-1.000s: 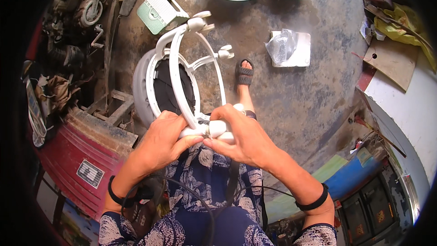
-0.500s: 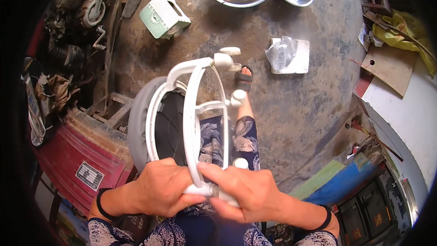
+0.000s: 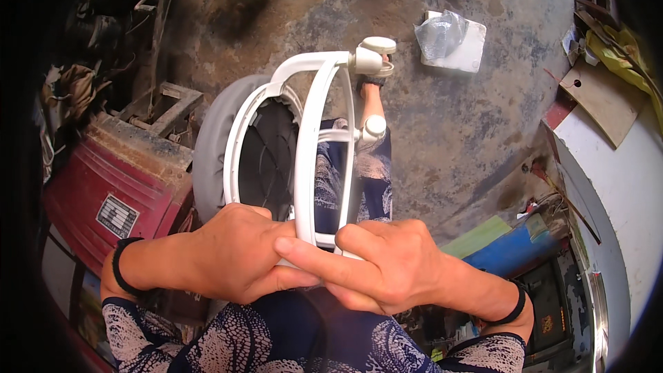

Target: The recorder takes parts out of a desk drawer and assembles a small white plastic stool in an outdoor courtyard area.

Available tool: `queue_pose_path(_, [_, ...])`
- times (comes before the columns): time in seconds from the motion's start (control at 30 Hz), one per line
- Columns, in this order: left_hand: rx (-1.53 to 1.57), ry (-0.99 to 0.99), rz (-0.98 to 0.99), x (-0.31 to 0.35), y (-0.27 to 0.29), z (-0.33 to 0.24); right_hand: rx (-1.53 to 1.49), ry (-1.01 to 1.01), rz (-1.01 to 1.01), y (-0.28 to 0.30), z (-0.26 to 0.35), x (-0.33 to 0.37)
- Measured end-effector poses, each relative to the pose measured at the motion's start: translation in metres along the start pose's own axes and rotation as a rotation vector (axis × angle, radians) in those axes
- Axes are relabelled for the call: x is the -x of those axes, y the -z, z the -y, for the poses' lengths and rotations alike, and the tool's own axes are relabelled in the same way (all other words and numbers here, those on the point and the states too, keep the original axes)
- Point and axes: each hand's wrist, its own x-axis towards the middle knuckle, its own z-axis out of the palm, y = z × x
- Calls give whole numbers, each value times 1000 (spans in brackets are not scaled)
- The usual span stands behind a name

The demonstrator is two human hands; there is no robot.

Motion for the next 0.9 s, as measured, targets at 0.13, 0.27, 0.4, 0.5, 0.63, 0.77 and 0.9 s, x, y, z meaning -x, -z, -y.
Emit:
queue_pose_path(0.13, [199, 6, -14, 1, 0, 5, 29, 45, 42, 7, 3, -1])
queue_pose_path(0.27, [298, -33, -53, 6, -9, 5, 14, 61, 0, 7, 12, 1])
queue_pose_path(0.4, [165, -41, -68, 8, -13, 2, -47, 35, 5, 3, 15, 1])
queue_pose_path(0.5, [122, 3, -55, 8, -10, -1, -87, 33, 38, 1, 14, -2])
queue_pose_path(0.63, [143, 9, -44, 6, -8, 0, -260, -68, 25, -5, 11, -1])
queue_pose_path(0.77, [60, 69, 8, 1, -4, 5, -703, -350, 21, -5, 10, -7])
queue_pose_path(0.9, [23, 110, 25, -7, 11, 2, -731, -441, 62, 9, 7, -15])
